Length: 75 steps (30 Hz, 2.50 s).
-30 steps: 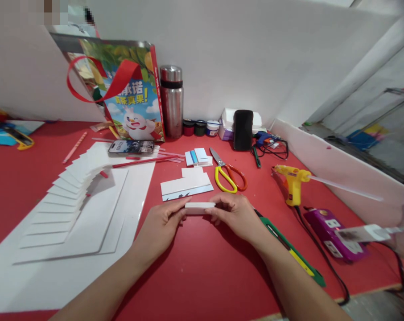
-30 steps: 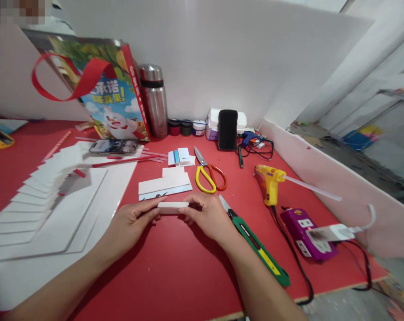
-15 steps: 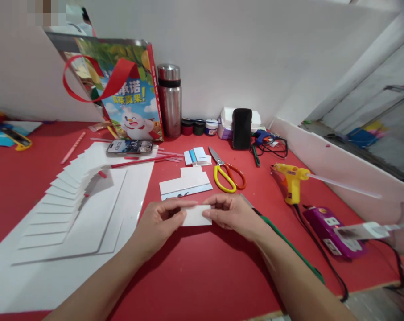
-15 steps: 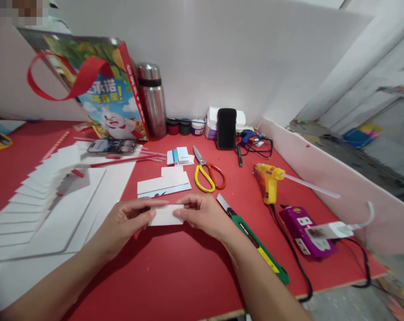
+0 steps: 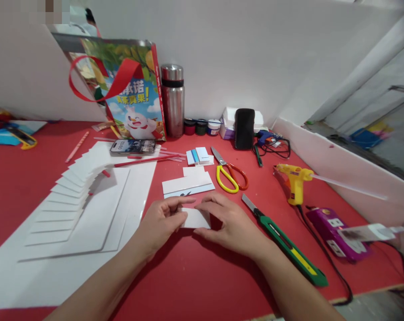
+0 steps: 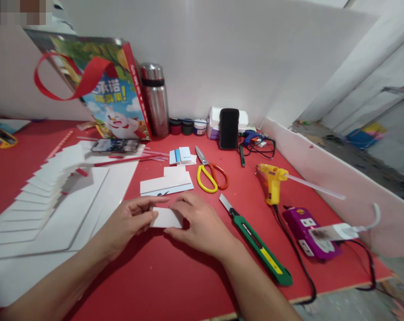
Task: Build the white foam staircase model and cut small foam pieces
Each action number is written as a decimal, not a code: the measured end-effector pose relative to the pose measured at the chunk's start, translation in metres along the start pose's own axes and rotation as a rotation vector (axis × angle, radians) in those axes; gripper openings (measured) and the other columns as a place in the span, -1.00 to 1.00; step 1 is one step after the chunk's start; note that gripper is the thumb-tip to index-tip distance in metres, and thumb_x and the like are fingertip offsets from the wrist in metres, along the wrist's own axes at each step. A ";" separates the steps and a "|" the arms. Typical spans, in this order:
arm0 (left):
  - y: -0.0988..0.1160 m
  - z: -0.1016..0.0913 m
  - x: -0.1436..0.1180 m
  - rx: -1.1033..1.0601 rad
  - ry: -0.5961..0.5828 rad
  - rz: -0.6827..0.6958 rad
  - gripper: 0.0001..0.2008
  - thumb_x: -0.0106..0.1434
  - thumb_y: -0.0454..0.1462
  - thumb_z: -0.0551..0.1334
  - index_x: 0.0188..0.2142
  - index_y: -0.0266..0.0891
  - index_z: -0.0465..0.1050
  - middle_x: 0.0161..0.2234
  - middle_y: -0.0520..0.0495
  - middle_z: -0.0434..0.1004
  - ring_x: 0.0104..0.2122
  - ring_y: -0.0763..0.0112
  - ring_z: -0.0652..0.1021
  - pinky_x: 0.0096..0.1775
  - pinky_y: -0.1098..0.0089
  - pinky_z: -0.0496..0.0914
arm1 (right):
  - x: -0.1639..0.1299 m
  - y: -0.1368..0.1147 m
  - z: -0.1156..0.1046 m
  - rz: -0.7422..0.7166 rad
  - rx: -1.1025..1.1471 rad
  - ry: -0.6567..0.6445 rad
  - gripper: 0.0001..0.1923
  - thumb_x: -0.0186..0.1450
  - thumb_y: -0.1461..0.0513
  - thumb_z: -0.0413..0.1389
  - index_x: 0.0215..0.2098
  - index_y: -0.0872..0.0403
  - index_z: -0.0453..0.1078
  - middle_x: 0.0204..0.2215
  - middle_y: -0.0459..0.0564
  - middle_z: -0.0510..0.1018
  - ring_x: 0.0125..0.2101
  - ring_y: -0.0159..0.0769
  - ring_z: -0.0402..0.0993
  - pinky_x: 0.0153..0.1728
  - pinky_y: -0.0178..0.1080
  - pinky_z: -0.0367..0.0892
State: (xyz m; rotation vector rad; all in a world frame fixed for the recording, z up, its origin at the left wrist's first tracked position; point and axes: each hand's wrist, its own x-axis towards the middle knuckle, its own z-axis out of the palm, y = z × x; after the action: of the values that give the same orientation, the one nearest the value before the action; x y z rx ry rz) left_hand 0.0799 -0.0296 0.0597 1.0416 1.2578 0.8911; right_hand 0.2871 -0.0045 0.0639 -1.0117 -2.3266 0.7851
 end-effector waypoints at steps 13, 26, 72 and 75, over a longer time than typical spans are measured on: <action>-0.001 -0.003 0.002 -0.472 -0.241 0.015 -0.69 0.37 -0.14 0.25 -0.01 -0.26 0.61 -0.45 -0.04 0.45 -0.45 0.45 0.44 -0.42 0.47 0.36 | -0.001 0.006 -0.010 -0.129 0.091 0.133 -0.56 0.23 0.25 0.32 0.08 -0.01 0.50 -0.09 0.06 0.51 -0.06 -0.18 0.48 -0.02 -0.16 0.43; -0.004 0.000 -0.002 -0.481 -0.269 0.043 -0.79 0.33 -0.18 0.33 -0.07 -0.16 0.60 -0.42 0.02 0.50 -0.47 0.53 0.44 -0.40 0.51 0.35 | -0.002 0.004 -0.010 -0.116 0.145 0.132 -0.60 0.21 0.20 0.34 0.03 -0.03 0.52 -0.10 0.05 0.51 -0.08 -0.18 0.50 -0.04 -0.17 0.45; -0.005 0.013 -0.019 0.930 -0.198 0.571 -0.89 0.31 -0.43 0.18 -0.21 -0.21 0.35 -0.19 -0.08 0.43 -0.18 0.21 0.42 -0.16 0.23 0.35 | 0.012 -0.028 -0.031 0.032 -0.473 -0.421 -0.80 0.27 0.15 0.28 -0.27 0.12 0.46 -0.26 -0.05 0.46 -0.33 -0.29 0.38 -0.38 -0.27 0.15; -0.006 0.015 -0.020 0.968 -0.185 0.577 -0.90 0.33 -0.43 0.16 -0.26 -0.21 0.34 -0.19 -0.09 0.42 -0.18 0.21 0.42 -0.16 0.21 0.34 | 0.004 -0.029 -0.035 0.050 -0.482 -0.392 -0.66 0.26 0.10 0.31 -0.09 0.12 0.47 -0.16 0.01 0.49 -0.22 -0.20 0.45 -0.30 -0.24 0.22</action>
State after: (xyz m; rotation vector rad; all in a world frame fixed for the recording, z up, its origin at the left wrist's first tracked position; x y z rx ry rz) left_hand 0.0925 -0.0519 0.0601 2.2802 1.2516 0.5439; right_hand 0.2923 -0.0071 0.1089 -1.2001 -2.9291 0.4772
